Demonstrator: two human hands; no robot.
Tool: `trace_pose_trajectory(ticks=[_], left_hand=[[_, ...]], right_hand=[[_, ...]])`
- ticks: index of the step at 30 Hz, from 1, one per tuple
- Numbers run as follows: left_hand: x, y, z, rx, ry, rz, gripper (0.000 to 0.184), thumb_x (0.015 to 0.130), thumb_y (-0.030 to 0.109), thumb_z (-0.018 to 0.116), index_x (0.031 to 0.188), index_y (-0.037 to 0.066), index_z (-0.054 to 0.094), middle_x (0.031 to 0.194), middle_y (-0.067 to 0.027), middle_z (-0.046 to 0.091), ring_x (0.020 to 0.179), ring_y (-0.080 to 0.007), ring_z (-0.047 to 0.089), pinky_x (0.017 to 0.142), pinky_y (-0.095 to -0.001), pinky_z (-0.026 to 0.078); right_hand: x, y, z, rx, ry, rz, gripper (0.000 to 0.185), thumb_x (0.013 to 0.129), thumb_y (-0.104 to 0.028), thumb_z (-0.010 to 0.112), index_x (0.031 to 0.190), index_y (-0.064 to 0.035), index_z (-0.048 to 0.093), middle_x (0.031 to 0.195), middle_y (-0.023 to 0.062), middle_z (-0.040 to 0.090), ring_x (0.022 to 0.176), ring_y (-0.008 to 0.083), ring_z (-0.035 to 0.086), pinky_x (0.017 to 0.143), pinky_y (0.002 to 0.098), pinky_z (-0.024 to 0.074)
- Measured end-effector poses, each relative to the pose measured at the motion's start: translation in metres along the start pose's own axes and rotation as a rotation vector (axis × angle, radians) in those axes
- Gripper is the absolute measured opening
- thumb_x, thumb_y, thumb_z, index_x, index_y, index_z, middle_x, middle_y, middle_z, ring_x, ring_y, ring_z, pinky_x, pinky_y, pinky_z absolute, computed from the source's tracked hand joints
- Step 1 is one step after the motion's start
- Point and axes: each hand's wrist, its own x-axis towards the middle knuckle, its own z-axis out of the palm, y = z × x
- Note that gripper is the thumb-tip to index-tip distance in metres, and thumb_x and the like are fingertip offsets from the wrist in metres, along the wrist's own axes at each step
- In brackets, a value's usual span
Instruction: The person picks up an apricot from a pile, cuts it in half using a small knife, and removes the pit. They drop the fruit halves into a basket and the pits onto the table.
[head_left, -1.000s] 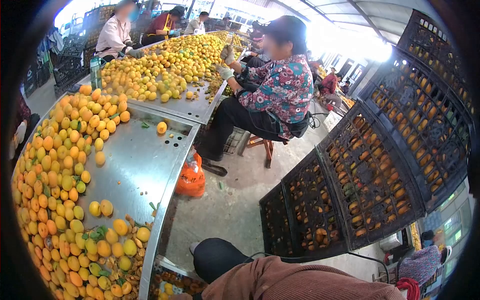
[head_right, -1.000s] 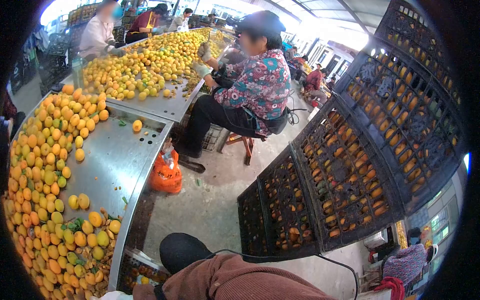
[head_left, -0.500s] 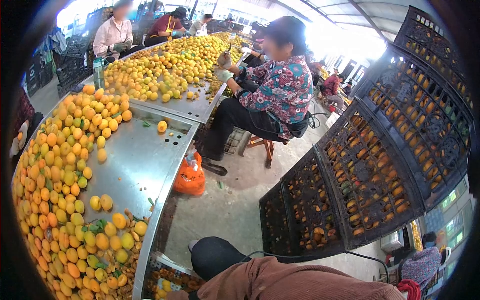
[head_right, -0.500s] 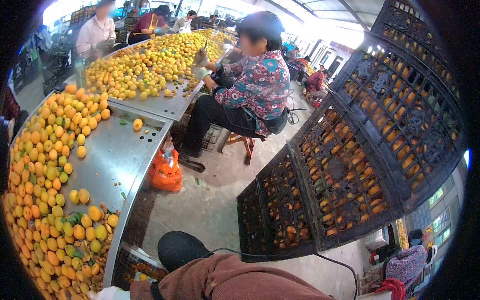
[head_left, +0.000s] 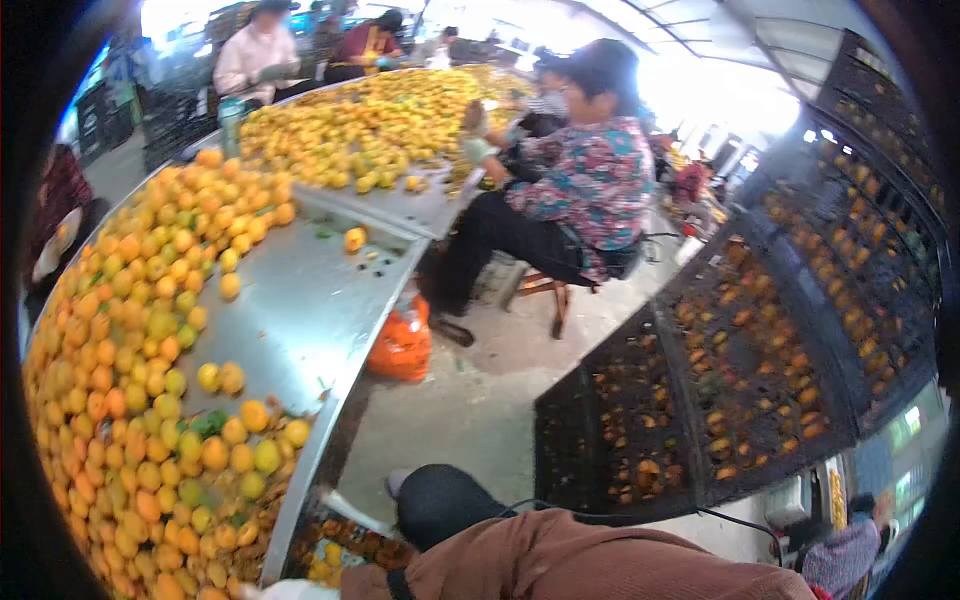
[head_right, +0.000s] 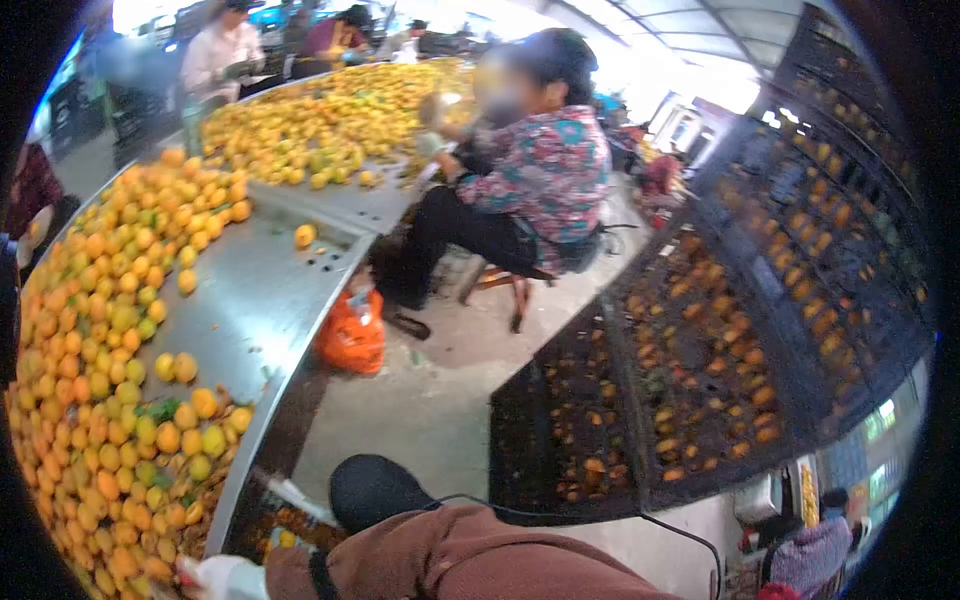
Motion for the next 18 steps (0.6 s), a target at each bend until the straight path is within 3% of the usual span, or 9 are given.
trace_pose_trajectory(ticks=[1,2,5,7,9,12,15,16,18], left_hand=[[0.004,0.026,0.014,-0.379,0.179,-0.222,0.044,0.100,0.020,0.051,0.136,-0.005,0.046,0.127,-0.0274,0.055,0.107,-0.0301,0.059,0.092,-0.0396,0.049],[0.016,0.103,0.031,-0.119,0.278,-0.403,0.049,0.098,0.015,0.052,0.142,-0.003,0.038,0.133,-0.0288,0.050,0.114,-0.0383,0.056,0.099,-0.0402,0.046],[0.003,-0.002,0.019,-0.669,0.218,-0.378,0.051,0.095,0.040,0.053,0.129,0.002,0.052,0.121,-0.0082,0.059,0.103,-0.0200,0.059,0.095,-0.0380,0.046],[0.009,0.026,0.025,-0.588,0.180,-0.187,0.035,0.098,0.016,0.048,0.127,-0.001,0.051,0.125,-0.0103,0.056,0.110,-0.0230,0.055,0.098,-0.0359,0.044],[0.025,0.055,0.014,0.528,0.007,0.276,0.027,0.098,0.011,0.048,0.121,-0.002,0.054,0.121,-0.0097,0.058,0.107,-0.0216,0.056,0.092,-0.0341,0.045],[0.023,0.089,0.018,-0.469,0.064,-0.249,0.026,0.101,0.023,0.048,0.108,-0.001,0.056,0.105,-0.0023,0.057,0.092,-0.0108,0.053,0.078,-0.0247,0.044],[0.025,0.066,0.017,-0.628,0.110,-0.429,0.035,0.102,0.033,0.045,0.106,0.000,0.057,0.095,0.0021,0.055,0.082,-0.0081,0.048,0.070,-0.0231,0.041],[0.017,0.062,0.007,0.126,-0.014,-0.095,0.028,0.101,0.016,0.041,0.125,0.000,0.045,0.096,-0.0175,0.062,0.075,-0.0299,0.057,0.071,-0.0369,0.048],[0.017,0.060,0.008,0.125,0.002,-0.224,0.032,0.099,0.012,0.044,0.129,0.000,0.041,0.097,-0.0193,0.063,0.077,-0.0328,0.059,0.072,-0.0386,0.049]], right_hand=[[0.002,-0.007,-0.001,-0.117,-0.039,0.086,0.040,0.097,-0.034,0.051,0.120,-0.0010,0.050,0.094,0.0193,0.064,0.088,0.0343,0.062,0.073,0.0412,0.0473],[0.020,-0.003,0.009,0.227,0.156,0.103,0.037,0.096,-0.039,0.048,0.108,-0.0033,0.048,0.087,0.0242,0.064,0.084,0.0433,0.063,0.068,0.0463,0.0509],[0.030,0.026,0.026,-0.289,0.030,0.071,0.032,0.094,-0.037,0.051,0.106,-0.0077,0.057,0.091,0.0213,0.066,0.086,0.0393,0.064,0.074,0.0464,0.0526],[0.021,0.039,0.030,-0.295,0.269,-0.214,0.025,0.091,-0.027,0.057,0.104,-0.0058,0.054,0.081,0.0196,0.066,0.074,0.0388,0.065,0.062,0.0463,0.0528],[0.021,0.024,0.014,-0.477,0.215,-0.158,0.028,0.090,-0.025,0.059,0.107,-0.0040,0.050,0.077,0.0213,0.064,0.072,0.0397,0.064,0.059,0.0464,0.0512],[0.018,0.016,0.010,-0.503,0.265,-0.230,0.029,0.091,-0.030,0.058,0.100,-0.0053,0.046,0.075,0.0189,0.064,0.068,0.0400,0.064,0.056,0.0478,0.0502],[0.030,0.018,0.018,-0.538,0.319,-0.304,0.027,0.090,-0.027,0.058,0.100,-0.0049,0.046,0.075,0.0188,0.063,0.069,0.0395,0.063,0.056,0.0475,0.0497],[0.030,0.016,0.019,-0.547,0.319,-0.302,0.027,0.090,-0.026,0.060,0.100,-0.0050,0.046,0.076,0.0186,0.063,0.070,0.0394,0.063,0.057,0.0467,0.0495],[0.031,0.018,0.020,-0.535,0.288,-0.313,0.027,0.089,-0.026,0.060,0.100,-0.0050,0.046,0.076,0.0186,0.063,0.070,0.0396,0.063,0.057,0.0463,0.0497]])
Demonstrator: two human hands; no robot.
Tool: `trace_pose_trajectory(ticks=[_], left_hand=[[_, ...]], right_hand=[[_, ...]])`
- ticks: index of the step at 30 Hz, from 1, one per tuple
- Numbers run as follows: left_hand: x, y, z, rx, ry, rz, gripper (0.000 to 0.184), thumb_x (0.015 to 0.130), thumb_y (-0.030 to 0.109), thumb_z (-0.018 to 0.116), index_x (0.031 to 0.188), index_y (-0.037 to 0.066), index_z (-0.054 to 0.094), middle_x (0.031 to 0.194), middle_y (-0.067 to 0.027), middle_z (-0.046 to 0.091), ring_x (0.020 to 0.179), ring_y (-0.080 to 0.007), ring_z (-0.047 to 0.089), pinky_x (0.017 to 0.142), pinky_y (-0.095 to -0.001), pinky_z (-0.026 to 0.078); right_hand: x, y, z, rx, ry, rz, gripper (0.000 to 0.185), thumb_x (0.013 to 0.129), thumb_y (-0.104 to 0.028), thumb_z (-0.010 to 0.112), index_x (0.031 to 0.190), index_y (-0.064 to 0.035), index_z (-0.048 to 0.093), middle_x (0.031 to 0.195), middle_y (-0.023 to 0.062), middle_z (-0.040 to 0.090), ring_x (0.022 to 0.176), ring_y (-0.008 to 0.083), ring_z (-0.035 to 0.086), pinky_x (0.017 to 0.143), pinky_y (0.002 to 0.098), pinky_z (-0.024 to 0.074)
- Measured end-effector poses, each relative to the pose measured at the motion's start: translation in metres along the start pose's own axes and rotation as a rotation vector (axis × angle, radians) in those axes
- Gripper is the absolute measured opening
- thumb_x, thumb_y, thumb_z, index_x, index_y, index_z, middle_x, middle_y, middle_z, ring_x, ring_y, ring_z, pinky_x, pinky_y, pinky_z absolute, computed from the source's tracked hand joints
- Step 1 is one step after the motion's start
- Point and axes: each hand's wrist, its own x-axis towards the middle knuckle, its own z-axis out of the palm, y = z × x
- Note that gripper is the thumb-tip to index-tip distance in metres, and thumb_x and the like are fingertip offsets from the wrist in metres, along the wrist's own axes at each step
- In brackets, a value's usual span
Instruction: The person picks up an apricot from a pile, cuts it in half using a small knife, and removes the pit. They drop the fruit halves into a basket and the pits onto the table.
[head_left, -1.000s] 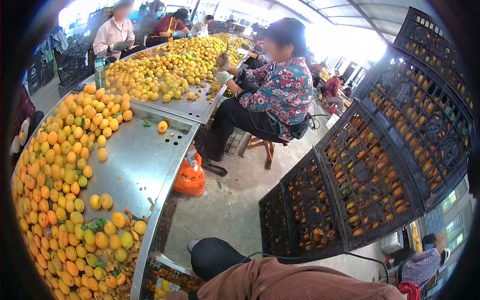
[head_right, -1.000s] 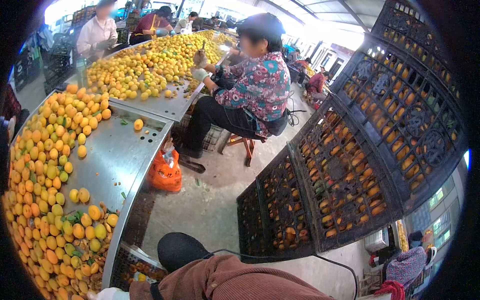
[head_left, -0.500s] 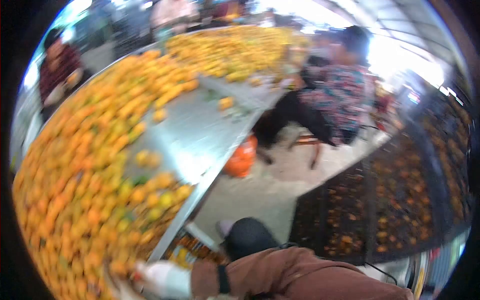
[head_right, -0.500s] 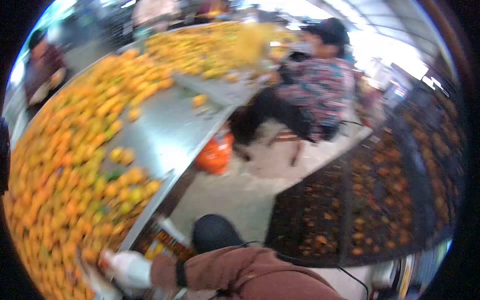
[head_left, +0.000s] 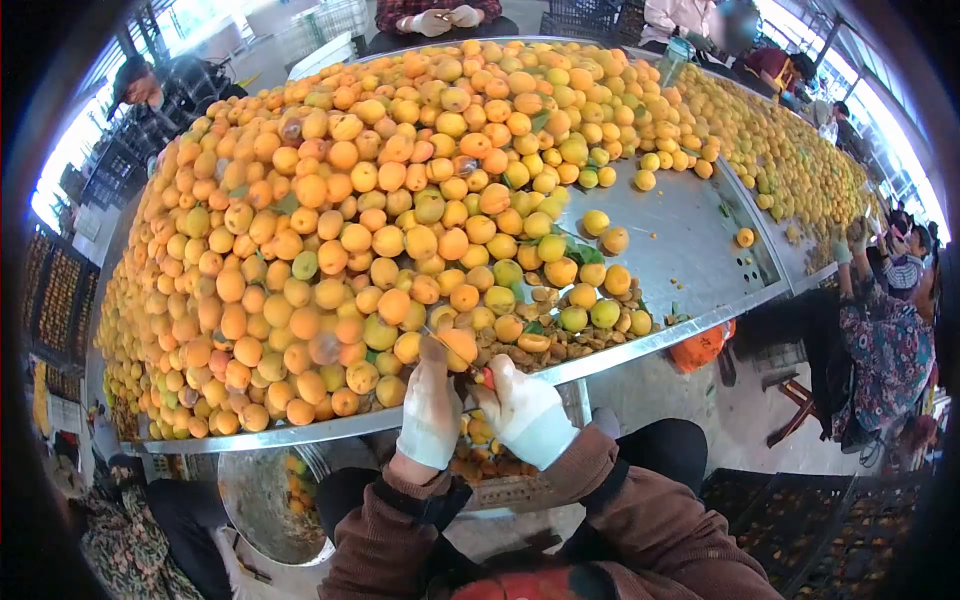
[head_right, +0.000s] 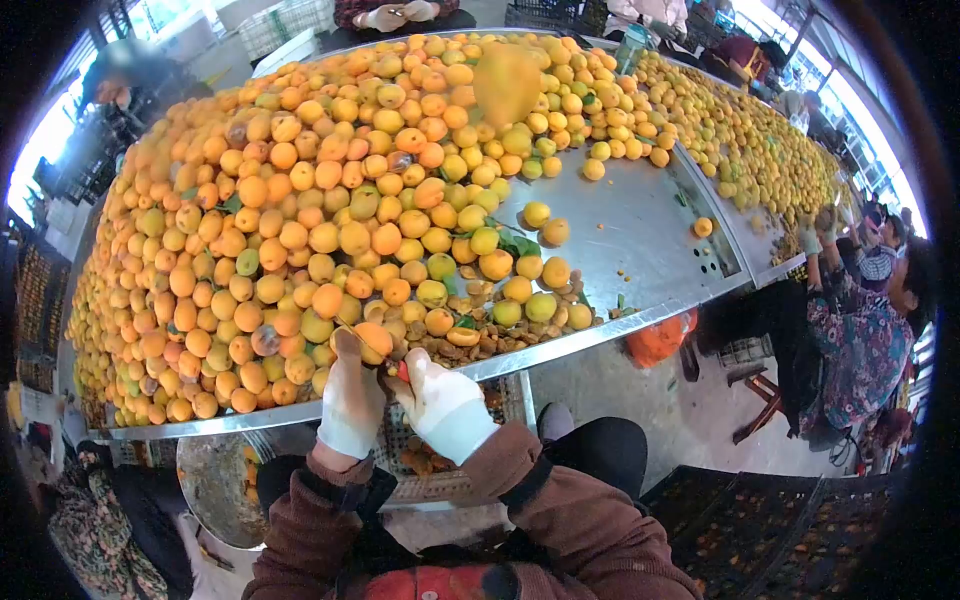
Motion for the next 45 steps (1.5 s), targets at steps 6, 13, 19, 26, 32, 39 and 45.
trace_pose_trajectory(ticks=[6,13,19,26,32,39,45], left_hand=[[0.006,-0.021,-0.006,0.043,0.172,0.081,0.041,0.088,0.000,0.047,0.129,-0.004,0.042,0.099,-0.0208,0.064,0.091,-0.0379,0.063,0.074,-0.0402,0.051],[-0.009,0.005,0.012,-0.019,0.047,0.240,0.029,0.100,0.015,0.041,0.119,-0.001,0.054,0.122,-0.0172,0.057,0.090,-0.0284,0.063,0.081,-0.0317,0.049],[-0.004,-0.019,0.023,-0.660,0.025,0.198,0.053,0.085,0.014,0.063,0.131,-0.003,0.044,0.115,-0.0240,0.059,0.105,-0.0383,0.059,0.087,-0.0404,0.049],[-0.016,-0.009,-0.008,-0.087,-0.008,0.215,0.061,0.074,0.010,0.073,0.128,0.000,0.047,0.103,-0.0163,0.062,0.091,-0.0296,0.062,0.078,-0.0359,0.051],[-0.014,-0.016,-0.007,-0.384,0.025,0.092,0.025,0.097,0.006,0.048,0.120,-0.002,0.050,0.081,-0.0044,0.059,0.062,-0.0092,0.053,0.057,-0.0246,0.046],[-0.018,-0.011,-0.024,-1.107,-0.277,-0.011,0.034,0.097,0.009,0.047,0.129,-0.001,0.046,0.102,-0.0079,0.060,0.078,-0.0144,0.059,0.070,-0.0272,0.050],[-0.021,-0.008,-0.008,-0.579,-0.219,0.125,0.039,0.099,0.016,0.046,0.134,-0.001,0.045,0.120,-0.0077,0.057,0.108,-0.0149,0.053,0.094,-0.0277,0.043]], right_hand=[[0.014,-0.011,-0.008,0.317,0.273,0.068,0.017,0.086,-0.013,0.061,0.091,-0.0005,0.051,0.074,0.0214,0.057,0.067,0.0390,0.060,0.058,0.0418,0.0476],[0.033,-0.002,0.006,-0.050,0.437,-0.383,0.015,0.086,-0.011,0.060,0.094,0.0013,0.056,0.075,0.0191,0.055,0.069,0.0353,0.060,0.059,0.0387,0.0479],[0.034,-0.021,0.009,0.370,0.343,0.108,0.011,0.081,-0.008,0.063,0.086,-0.0015,0.055,0.073,0.0162,0.055,0.065,0.0334,0.060,0.056,0.0369,0.0477],[0.032,-0.016,0.013,0.595,0.433,0.059,0.016,0.088,-0.016,0.060,0.095,-0.0020,0.058,0.079,0.0065,0.060,0.064,0.0168,0.057,0.060,0.0321,0.0485],[0.020,-0.011,0.000,1.087,0.223,0.497,0.025,0.095,-0.026,0.053,0.104,-0.0029,0.058,0.086,0.0045,0.060,0.073,0.0124,0.059,0.062,0.0260,0.0477],[0.007,-0.022,-0.014,0.682,0.125,0.288,0.027,0.088,-0.023,0.061,0.096,0.0029,0.059,0.079,0.0085,0.062,0.073,0.0158,0.059,0.067,0.0291,0.0491],[0.001,-0.028,-0.023,0.563,-0.098,0.260,0.030,0.083,-0.024,0.068,0.097,0.0012,0.060,0.082,0.0121,0.063,0.077,0.0159,0.060,0.070,0.0305,0.0499]])
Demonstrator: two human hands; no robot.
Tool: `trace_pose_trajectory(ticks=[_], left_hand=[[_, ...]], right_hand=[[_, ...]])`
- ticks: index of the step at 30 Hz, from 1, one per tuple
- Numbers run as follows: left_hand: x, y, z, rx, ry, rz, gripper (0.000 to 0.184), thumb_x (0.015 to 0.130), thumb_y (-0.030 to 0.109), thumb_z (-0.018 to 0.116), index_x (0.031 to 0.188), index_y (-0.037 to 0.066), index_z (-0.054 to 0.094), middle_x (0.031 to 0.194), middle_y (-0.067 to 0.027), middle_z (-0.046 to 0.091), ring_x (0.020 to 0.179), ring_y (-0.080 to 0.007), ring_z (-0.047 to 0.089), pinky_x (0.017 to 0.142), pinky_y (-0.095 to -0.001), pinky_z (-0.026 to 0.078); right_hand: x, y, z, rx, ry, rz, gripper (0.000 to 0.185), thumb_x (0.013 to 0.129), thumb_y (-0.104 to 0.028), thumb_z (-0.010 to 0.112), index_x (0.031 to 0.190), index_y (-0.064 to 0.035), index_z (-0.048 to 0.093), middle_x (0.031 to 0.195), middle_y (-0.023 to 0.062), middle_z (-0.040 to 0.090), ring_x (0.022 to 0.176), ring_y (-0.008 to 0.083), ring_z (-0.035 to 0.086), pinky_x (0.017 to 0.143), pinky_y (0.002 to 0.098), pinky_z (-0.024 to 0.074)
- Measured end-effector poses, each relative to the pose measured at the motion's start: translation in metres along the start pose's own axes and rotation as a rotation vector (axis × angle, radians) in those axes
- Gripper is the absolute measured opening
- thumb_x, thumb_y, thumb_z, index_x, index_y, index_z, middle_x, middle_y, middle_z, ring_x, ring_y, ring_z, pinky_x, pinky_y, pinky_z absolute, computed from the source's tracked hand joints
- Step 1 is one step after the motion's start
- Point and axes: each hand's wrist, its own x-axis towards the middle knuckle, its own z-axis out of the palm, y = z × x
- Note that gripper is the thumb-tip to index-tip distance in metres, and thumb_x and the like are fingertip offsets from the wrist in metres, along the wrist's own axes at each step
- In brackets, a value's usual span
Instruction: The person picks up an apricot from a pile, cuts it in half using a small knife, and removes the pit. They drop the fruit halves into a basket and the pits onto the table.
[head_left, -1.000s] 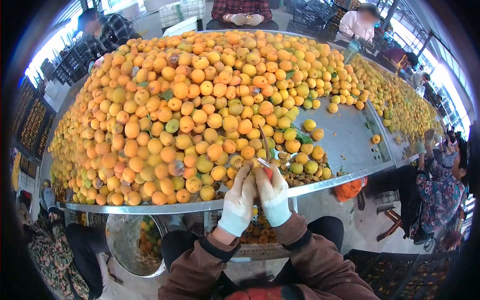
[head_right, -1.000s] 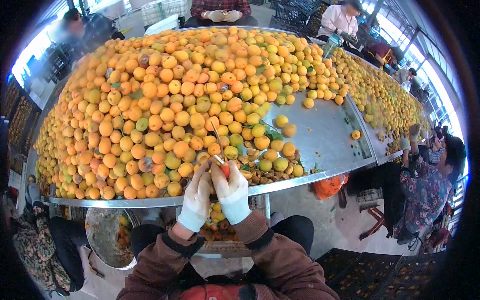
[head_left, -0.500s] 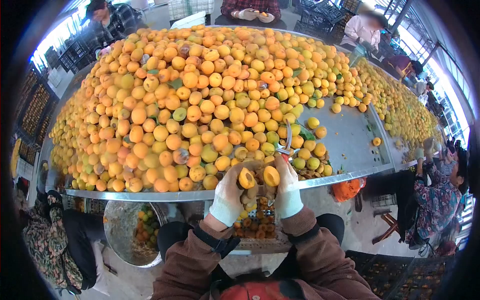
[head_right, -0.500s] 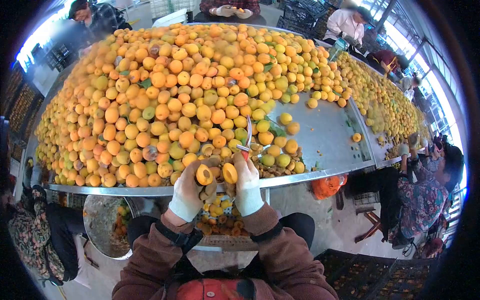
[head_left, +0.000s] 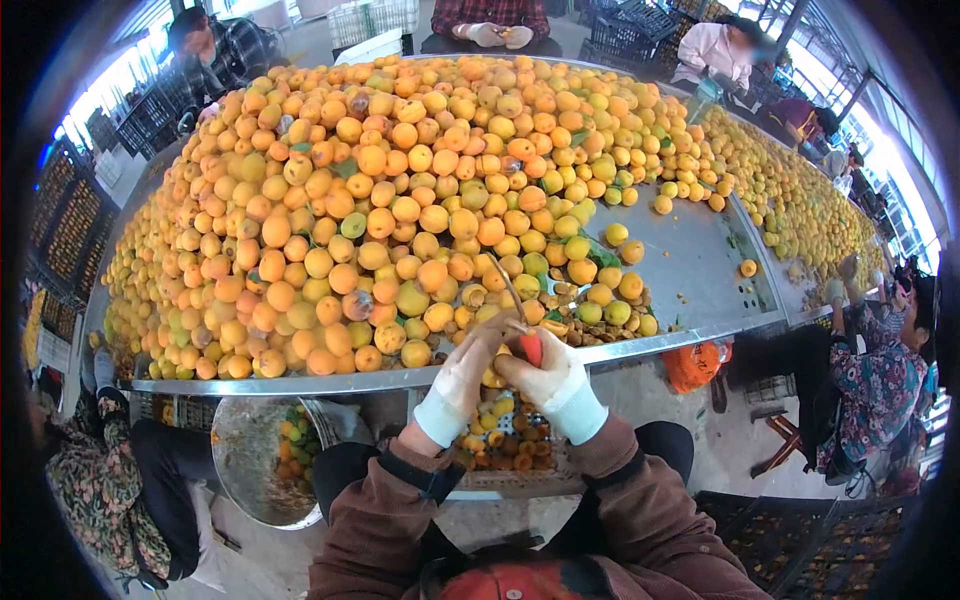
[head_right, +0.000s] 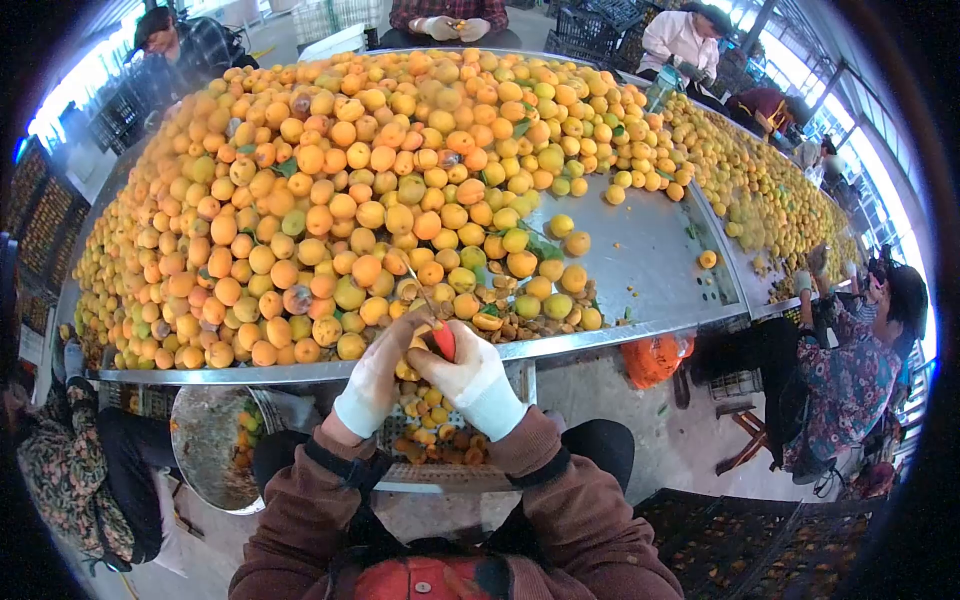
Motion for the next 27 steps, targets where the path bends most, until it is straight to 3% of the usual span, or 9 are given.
trace_pose_trajectory(ticks=[1,3,8,12,16,19,22,26,27], left_hand=[[0.002,0.008,0.004,-0.072,0.101,-0.074,0.038,0.100,0.018,0.045,0.132,-0.001,0.047,0.119,-0.0075,0.057,0.110,-0.0138,0.051,0.096,-0.0270,0.041],[0.003,0.011,0.010,-0.198,0.257,-0.128,0.037,0.100,0.021,0.044,0.126,-0.003,0.053,0.117,-0.0062,0.058,0.109,-0.0121,0.050,0.097,-0.0256,0.038],[-0.001,0.023,0.013,-0.169,0.222,-0.117,0.036,0.100,0.023,0.044,0.125,-0.001,0.054,0.115,-0.0068,0.059,0.107,-0.0132,0.053,0.094,-0.0264,0.041],[-0.001,0.012,0.012,-0.107,0.158,-0.019,0.036,0.100,0.024,0.043,0.124,0.000,0.055,0.115,-0.0075,0.059,0.106,-0.0147,0.055,0.091,-0.0272,0.043],[0.004,0.011,0.013,-0.112,0.158,-0.062,0.036,0.100,0.024,0.044,0.125,0.000,0.055,0.114,-0.0068,0.060,0.107,-0.0138,0.055,0.091,-0.0257,0.043],[0.014,-0.012,0.011,-0.346,0.220,-0.023,0.036,0.101,0.022,0.045,0.129,0.001,0.052,0.120,-0.0056,0.058,0.101,-0.0115,0.055,0.087,-0.0233,0.043],[0.017,-0.004,0.006,-0.226,0.118,-0.082,0.037,0.101,0.024,0.047,0.129,0.000,0.051,0.116,-0.0037,0.060,0.101,-0.0110,0.054,0.084,-0.0235,0.044],[0.023,-0.016,0.000,-0.184,0.096,-0.146,0.044,0.102,0.030,0.043,0.131,-0.002,0.050,0.123,-0.0071,0.058,0.108,-0.0140,0.052,0.091,-0.0260,0.042],[0.025,-0.030,-0.002,-0.153,0.086,-0.125,0.047,0.102,0.033,0.043,0.132,-0.003,0.049,0.122,-0.0076,0.058,0.109,-0.0144,0.052,0.092,-0.0265,0.041]], right_hand=[[-0.003,-0.001,0.002,-0.013,0.064,-0.116,0.032,0.083,-0.025,0.069,0.098,0.0011,0.059,0.084,0.0121,0.063,0.078,0.0167,0.061,0.071,0.0315,0.0502],[-0.006,0.002,0.007,0.024,0.074,-0.077,0.033,0.083,-0.025,0.069,0.100,0.0013,0.058,0.084,0.0120,0.063,0.077,0.0163,0.060,0.070,0.0314,0.0500],[-0.008,0.011,0.013,0.149,0.056,-0.003,0.029,0.086,-0.020,0.063,0.104,0.0028,0.056,0.082,0.0114,0.060,0.076,0.0160,0.058,0.070,0.0311,0.0490],[-0.009,0.004,0.014,0.393,0.044,0.160,0.025,0.087,-0.011,0.056,0.108,0.0017,0.054,0.076,0.0052,0.057,0.066,0.0104,0.053,0.058,0.0262,0.0452],[-0.004,0.006,0.016,0.480,0.060,0.195,0.025,0.087,-0.009,0.053,0.110,0.0003,0.053,0.074,0.0023,0.054,0.061,0.0074,0.050,0.051,0.0236,0.0413],[0.000,0.000,0.013,0.476,0.043,0.267,0.027,0.086,-0.007,0.051,0.113,-0.0002,0.050,0.072,0.0021,0.053,0.048,0.0089,0.048,0.040,0.0247,0.0365],[0.004,0.005,0.014,0.515,0.072,0.192,0.029,0.085,-0.004,0.050,0.114,-0.0018,0.050,0.069,0.0030,0.052,0.044,0.0095,0.046,0.037,0.0252,0.0341],[0.014,0.006,0.016,0.624,0.095,0.352,0.032,0.084,-0.002,0.049,0.116,-0.0059,0.050,0.070,0.0029,0.052,0.042,0.0092,0.043,0.035,0.0247,0.0325],[0.016,0.002,0.015,0.605,0.100,0.381,0.033,0.085,-0.001,0.049,0.117,-0.0048,0.051,0.076,0.0024,0.054,0.051,0.0097,0.048,0.044,0.0245,0.0402]])
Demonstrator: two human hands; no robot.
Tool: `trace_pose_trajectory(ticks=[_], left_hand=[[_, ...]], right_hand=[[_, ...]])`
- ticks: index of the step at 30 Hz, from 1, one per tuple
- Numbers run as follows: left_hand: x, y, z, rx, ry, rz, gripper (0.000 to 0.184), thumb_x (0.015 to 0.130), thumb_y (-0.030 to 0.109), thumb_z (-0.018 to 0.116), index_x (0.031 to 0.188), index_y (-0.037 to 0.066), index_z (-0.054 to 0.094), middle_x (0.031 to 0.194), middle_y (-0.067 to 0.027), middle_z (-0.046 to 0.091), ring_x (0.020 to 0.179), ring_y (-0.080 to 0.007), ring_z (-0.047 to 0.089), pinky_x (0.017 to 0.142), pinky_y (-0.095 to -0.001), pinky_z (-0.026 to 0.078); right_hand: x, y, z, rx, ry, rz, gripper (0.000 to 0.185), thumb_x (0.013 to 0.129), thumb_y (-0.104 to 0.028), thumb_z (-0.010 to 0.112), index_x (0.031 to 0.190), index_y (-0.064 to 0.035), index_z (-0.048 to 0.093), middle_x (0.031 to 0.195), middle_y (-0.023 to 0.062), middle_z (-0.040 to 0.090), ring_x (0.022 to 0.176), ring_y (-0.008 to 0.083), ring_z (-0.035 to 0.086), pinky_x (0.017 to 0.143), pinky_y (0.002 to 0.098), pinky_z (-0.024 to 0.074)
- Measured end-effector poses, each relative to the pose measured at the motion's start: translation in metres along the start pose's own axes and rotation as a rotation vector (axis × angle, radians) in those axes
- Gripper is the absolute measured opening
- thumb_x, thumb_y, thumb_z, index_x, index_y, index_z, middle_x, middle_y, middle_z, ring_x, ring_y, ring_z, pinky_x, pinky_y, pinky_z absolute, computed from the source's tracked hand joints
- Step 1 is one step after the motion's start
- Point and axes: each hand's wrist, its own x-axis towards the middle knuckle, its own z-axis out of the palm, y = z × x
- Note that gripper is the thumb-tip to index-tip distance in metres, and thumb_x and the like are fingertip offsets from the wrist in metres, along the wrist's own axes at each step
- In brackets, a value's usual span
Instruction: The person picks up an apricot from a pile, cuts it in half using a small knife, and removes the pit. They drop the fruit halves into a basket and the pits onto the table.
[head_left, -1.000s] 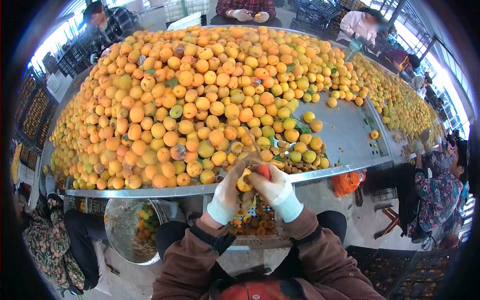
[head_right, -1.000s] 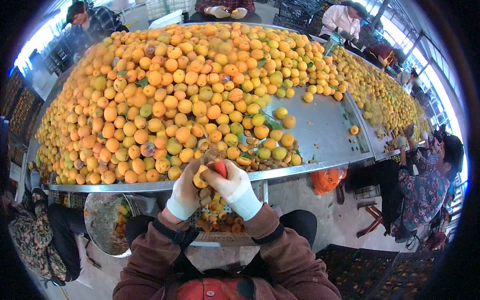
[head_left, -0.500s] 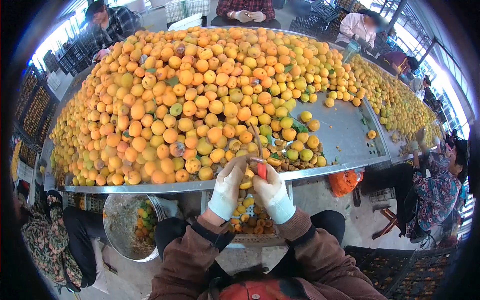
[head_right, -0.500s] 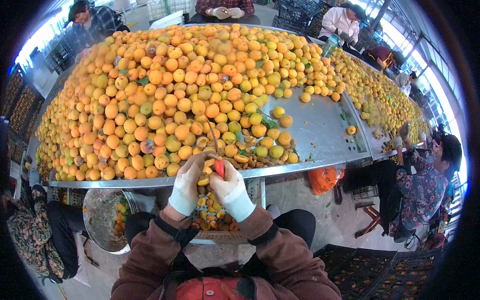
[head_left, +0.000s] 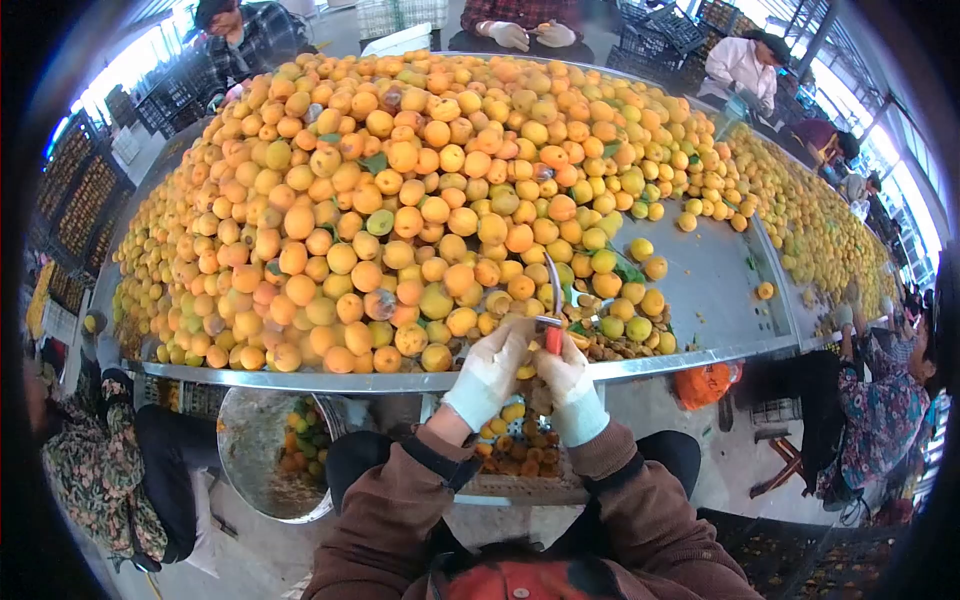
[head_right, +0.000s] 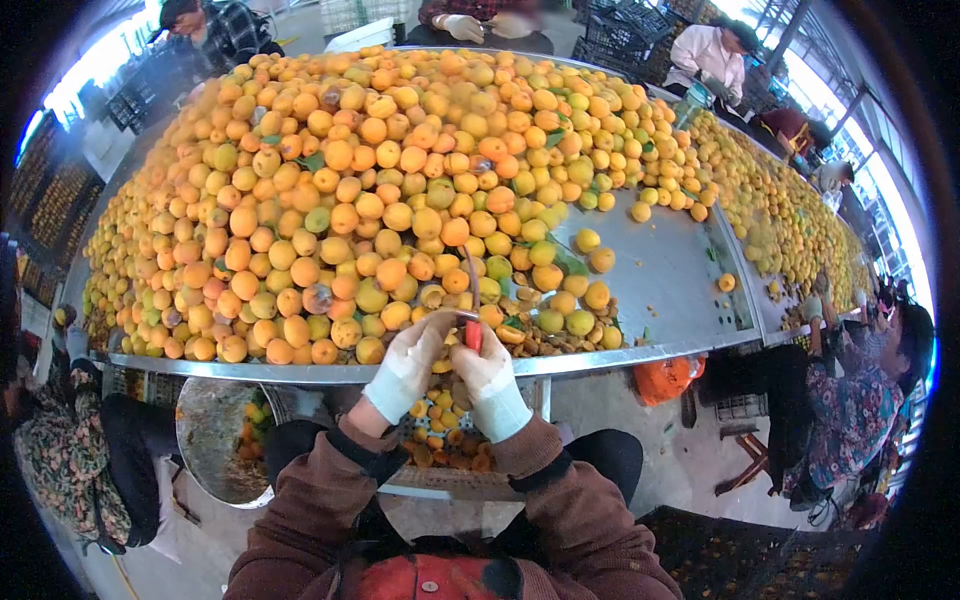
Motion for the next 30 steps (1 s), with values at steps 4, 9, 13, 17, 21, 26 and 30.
trace_pose_trajectory(ticks=[4,9,13,17,21,26,30], left_hand=[[-0.001,0.011,0.004,0.304,0.021,0.069,0.046,0.101,0.036,0.045,0.125,-0.001,0.054,0.111,-0.0098,0.063,0.101,-0.0156,0.058,0.086,-0.0287,0.046],[-0.001,0.031,-0.003,0.536,-0.004,0.157,0.032,0.098,0.024,0.045,0.118,0.002,0.057,0.095,-0.0173,0.066,0.087,-0.0284,0.066,0.075,-0.0338,0.051],[0.001,0.044,-0.013,0.657,0.266,0.242,0.028,0.097,0.024,0.047,0.114,0.004,0.058,0.080,-0.0181,0.065,0.076,-0.0354,0.065,0.067,-0.0390,0.052],[0.012,0.057,-0.041,1.379,0.381,0.291,0.036,0.090,0.029,0.056,0.120,0.009,0.057,0.115,-0.0168,0.061,0.107,-0.0346,0.057,0.087,-0.0463,0.045],[0.042,0.037,-0.061,1.622,0.472,0.474,0.050,0.081,0.027,0.064,0.128,0.014,0.053,0.120,-0.0104,0.058,0.113,-0.0321,0.050,0.095,-0.0505,0.038],[0.041,0.055,-0.037,1.547,0.297,0.126,0.046,0.074,0.026,0.068,0.117,0.011,0.062,0.119,-0.0112,0.059,0.117,-0.0304,0.050,0.098,-0.0463,0.038],[0.038,0.043,-0.034,0.095,0.334,-0.002,0.044,0.076,0.010,0.065,0.120,0.003,0.057,0.123,-0.0214,0.057,0.110,-0.0377,0.056,0.091,-0.0370,0.048]], right_hand=[[0.020,0.013,0.001,-0.074,0.055,-0.133,0.034,0.087,0.000,0.050,0.121,-0.0012,0.054,0.094,0.0005,0.058,0.081,0.0105,0.055,0.072,0.0240,0.0472],[0.023,0.017,0.006,0.009,0.051,-0.184,0.022,0.087,-0.008,0.052,0.108,-0.0046,0.057,0.086,0.0029,0.059,0.069,0.0138,0.058,0.055,0.0268,0.0473],[0.009,0.001,0.010,-0.055,0.090,-0.159,0.010,0.083,-0.013,0.059,0.088,-0.0043,0.058,0.070,0.0000,0.055,0.058,0.0069,0.049,0.047,0.0236,0.0376],[-0.001,-0.019,-0.009,-0.551,-0.055,-0.149,0.023,0.084,-0.020,0.062,0.096,-0.0009,0.059,0.077,0.0042,0.059,0.068,0.0105,0.054,0.060,0.0265,0.0447],[-0.004,-0.017,-0.011,-0.799,-0.100,-0.182,0.032,0.084,-0.027,0.064,0.099,0.0012,0.058,0.083,0.0079,0.062,0.079,0.0150,0.057,0.074,0.0302,0.0482],[0.006,-0.007,-0.023,-0.643,0.067,-0.318,0.027,0.089,-0.025,0.060,0.096,0.0008,0.057,0.075,0.0072,0.057,0.071,0.0155,0.054,0.067,0.0325,0.0474],[0.002,-0.011,-0.035,-0.194,-0.035,-0.124,0.031,0.074,0.003,0.065,0.104,-0.0004,0.059,0.089,0.0131,0.055,0.068,0.0231,0.057,0.055,0.0347,0.0477]])
